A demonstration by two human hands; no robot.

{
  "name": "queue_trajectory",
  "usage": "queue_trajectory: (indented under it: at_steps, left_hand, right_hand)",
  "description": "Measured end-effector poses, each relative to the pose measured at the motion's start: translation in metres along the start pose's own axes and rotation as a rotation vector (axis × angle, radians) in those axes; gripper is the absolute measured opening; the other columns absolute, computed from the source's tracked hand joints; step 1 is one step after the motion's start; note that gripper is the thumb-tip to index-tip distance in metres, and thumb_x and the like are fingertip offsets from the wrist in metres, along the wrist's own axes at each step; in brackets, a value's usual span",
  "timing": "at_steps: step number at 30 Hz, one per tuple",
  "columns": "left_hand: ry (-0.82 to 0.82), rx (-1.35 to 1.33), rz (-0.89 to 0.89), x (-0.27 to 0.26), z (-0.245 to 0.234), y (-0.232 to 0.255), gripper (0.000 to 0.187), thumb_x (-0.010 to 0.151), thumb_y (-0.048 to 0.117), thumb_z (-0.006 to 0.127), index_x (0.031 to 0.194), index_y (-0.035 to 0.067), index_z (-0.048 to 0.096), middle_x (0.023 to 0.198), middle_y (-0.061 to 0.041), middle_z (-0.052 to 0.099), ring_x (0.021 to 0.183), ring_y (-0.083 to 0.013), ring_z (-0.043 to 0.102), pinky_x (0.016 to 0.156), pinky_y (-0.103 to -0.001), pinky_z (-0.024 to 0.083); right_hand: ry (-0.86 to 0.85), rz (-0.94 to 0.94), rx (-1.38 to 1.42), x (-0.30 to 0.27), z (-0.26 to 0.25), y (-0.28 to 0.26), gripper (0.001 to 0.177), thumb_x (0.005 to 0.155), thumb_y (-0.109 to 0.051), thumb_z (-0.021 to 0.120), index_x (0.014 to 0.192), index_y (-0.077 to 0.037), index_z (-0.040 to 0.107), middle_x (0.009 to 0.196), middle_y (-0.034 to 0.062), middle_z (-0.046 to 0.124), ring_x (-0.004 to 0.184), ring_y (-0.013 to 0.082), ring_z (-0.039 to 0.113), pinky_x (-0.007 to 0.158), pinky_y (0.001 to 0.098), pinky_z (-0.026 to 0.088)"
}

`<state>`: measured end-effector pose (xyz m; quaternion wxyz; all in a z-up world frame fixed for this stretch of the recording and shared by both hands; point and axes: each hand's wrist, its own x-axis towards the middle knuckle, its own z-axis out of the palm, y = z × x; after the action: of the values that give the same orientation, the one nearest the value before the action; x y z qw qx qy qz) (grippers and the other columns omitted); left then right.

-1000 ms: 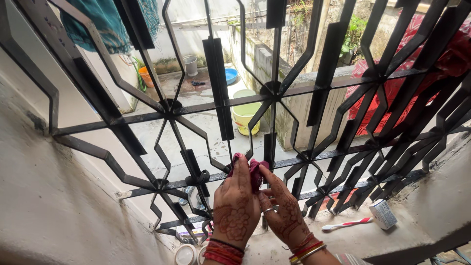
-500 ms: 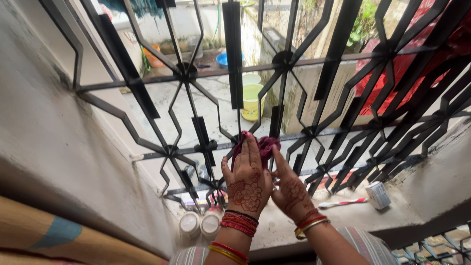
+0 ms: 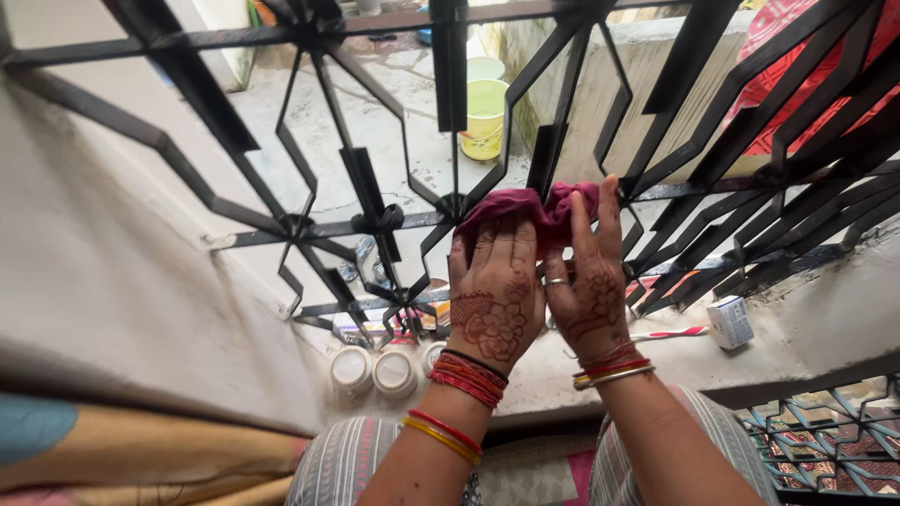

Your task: The person wipes a metal window grill using a red cloth, moving the cloth along individual bars and joints.

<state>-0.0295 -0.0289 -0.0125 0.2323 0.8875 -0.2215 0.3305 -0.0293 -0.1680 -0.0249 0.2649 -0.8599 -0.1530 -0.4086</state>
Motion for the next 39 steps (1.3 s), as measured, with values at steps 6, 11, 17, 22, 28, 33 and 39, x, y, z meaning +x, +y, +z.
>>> queue_trajectory:
  at_steps: [6, 11, 17, 22, 28, 33, 39]
  left_hand:
    - [-0.089, 0.111, -0.134, 0.025, 0.012, 0.0, 0.054, 0.085, 0.025, 0.063, 0.135, 0.005, 0.059, 0.129, -0.012, 0.064, 0.124, -0.0293, 0.055, 0.099, -0.054, 0.034]
    - [-0.08, 0.109, -0.155, 0.031, 0.014, -0.003, 0.048, 0.086, 0.021, 0.061, 0.132, 0.006, 0.061, 0.13, -0.01, 0.064, 0.124, -0.0258, 0.056, 0.095, -0.051, 0.036]
    - [-0.107, 0.127, -0.133, 0.017, -0.004, 0.012, 0.059, 0.079, 0.02, 0.065, 0.135, 0.006, 0.056, 0.131, -0.012, 0.059, 0.125, -0.0318, 0.054, 0.108, -0.056, 0.032]
    - [-0.143, 0.013, -0.078, -0.013, -0.015, 0.018, 0.07, 0.075, 0.02, 0.071, 0.139, 0.003, 0.052, 0.132, -0.017, 0.056, 0.124, -0.0372, 0.054, 0.116, -0.063, 0.025]
    - [-0.235, -0.359, -0.245, -0.034, -0.013, 0.013, 0.066, 0.083, 0.015, 0.07, 0.143, 0.0, 0.047, 0.131, -0.024, 0.056, 0.115, -0.0433, 0.059, 0.099, -0.05, 0.047]
    - [-0.051, -0.51, -0.177, -0.027, 0.0, -0.005, 0.058, 0.083, 0.006, 0.066, 0.138, -0.005, 0.049, 0.131, -0.027, 0.057, 0.113, -0.0445, 0.062, 0.096, -0.044, 0.053]
    - [-0.126, -0.618, -0.227, -0.005, 0.027, -0.016, 0.056, 0.086, 0.006, 0.062, 0.14, -0.004, 0.048, 0.123, -0.024, 0.06, 0.111, -0.04, 0.065, 0.095, -0.043, 0.055]
  right_hand:
    - [-0.009, 0.07, 0.112, -0.001, 0.006, 0.004, 0.059, 0.101, 0.0, 0.057, 0.158, -0.007, 0.041, 0.168, 0.0212, 0.029, 0.158, 0.0391, 0.033, 0.127, 0.0444, 0.037]
    - [-0.149, 0.132, 0.15, 0.003, 0.004, 0.002, 0.061, 0.094, 0.0, 0.06, 0.153, -0.005, 0.045, 0.16, 0.0173, 0.044, 0.148, 0.0358, 0.044, 0.118, 0.0432, 0.041]
    - [-0.066, 0.044, 0.09, 0.003, -0.006, 0.0, 0.056, 0.09, -0.001, 0.064, 0.146, -0.003, 0.054, 0.152, 0.0158, 0.055, 0.135, 0.0363, 0.056, 0.111, 0.0444, 0.046]
    - [-0.057, 0.172, 0.166, -0.017, -0.008, -0.001, 0.032, 0.097, -0.007, 0.067, 0.128, -0.012, 0.07, 0.136, 0.0066, 0.068, 0.122, 0.03, 0.071, 0.102, 0.0377, 0.057]
    - [0.009, 0.454, 0.425, -0.016, -0.008, -0.008, 0.027, 0.092, -0.003, 0.066, 0.119, -0.007, 0.068, 0.12, 0.0091, 0.063, 0.101, 0.0195, 0.073, 0.085, 0.0282, 0.063]
    - [0.123, 0.681, 0.887, -0.015, 0.01, 0.007, 0.026, 0.097, -0.002, 0.066, 0.122, -0.004, 0.061, 0.111, 0.0068, 0.071, 0.099, 0.0135, 0.071, 0.084, 0.0261, 0.06]
    - [0.005, 0.72, 1.034, -0.013, 0.036, 0.017, 0.03, 0.099, 0.0, 0.06, 0.129, -0.004, 0.062, 0.114, 0.0078, 0.071, 0.103, 0.0122, 0.067, 0.091, 0.0265, 0.056]
